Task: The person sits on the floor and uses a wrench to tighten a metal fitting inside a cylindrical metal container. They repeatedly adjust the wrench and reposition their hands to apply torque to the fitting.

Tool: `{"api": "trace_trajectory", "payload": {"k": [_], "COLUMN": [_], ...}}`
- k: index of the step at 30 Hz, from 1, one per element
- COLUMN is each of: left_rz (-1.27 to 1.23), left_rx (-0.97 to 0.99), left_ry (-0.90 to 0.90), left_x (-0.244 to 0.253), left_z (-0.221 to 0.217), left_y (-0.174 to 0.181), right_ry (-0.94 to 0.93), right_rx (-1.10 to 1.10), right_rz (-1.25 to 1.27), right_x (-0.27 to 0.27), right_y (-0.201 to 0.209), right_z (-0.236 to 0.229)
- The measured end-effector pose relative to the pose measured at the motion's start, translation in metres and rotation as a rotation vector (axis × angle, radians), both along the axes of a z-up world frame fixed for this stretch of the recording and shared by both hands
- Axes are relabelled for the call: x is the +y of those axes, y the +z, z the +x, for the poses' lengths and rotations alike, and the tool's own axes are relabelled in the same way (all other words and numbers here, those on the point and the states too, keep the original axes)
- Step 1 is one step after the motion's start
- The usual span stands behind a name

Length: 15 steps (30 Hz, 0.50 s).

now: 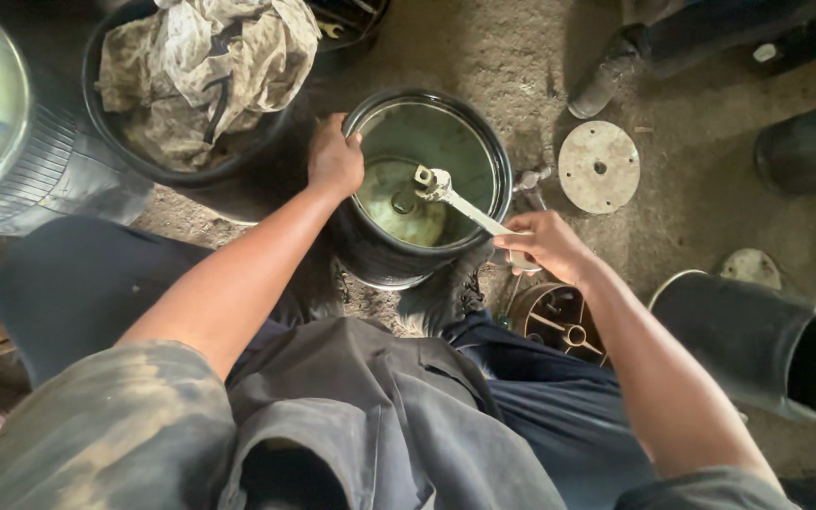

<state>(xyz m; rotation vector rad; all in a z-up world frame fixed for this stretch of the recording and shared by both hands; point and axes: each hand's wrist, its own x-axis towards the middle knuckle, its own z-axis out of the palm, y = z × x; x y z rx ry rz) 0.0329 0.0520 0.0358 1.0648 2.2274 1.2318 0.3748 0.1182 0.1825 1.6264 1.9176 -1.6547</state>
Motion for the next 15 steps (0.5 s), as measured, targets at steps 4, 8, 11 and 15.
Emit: {"api": "trace_trajectory", "payload": {"k": [4, 8, 11, 15], "left_rz": [-0.022, 0.06, -0.042, 0.046], "left_rx": [-0.016, 0.072, -0.003, 0.049], "left_ry": [-0.01, -0.012, -0.005, -0.006], "left_x": [-0.009, -0.005, -0.013, -0.014], "left_z": [-0.002, 0.012, 0.003, 0.012], "left_y": [0.003, 0.007, 0.015, 0.024], "right_ry": [0.082, 0.037, 0.035, 0.179], "right_rx": [-0.014, -0.021, 0.064, -0.088], "right_rz": [0.008, -0.118, -0.171, -0.062], "right_x": [0.011, 0.013, 0.021, 0.034], "right_y": [-0.012, -0.011, -0.019, -0.024], "right_z": [-0.001, 0.011, 0.005, 0.021]}}
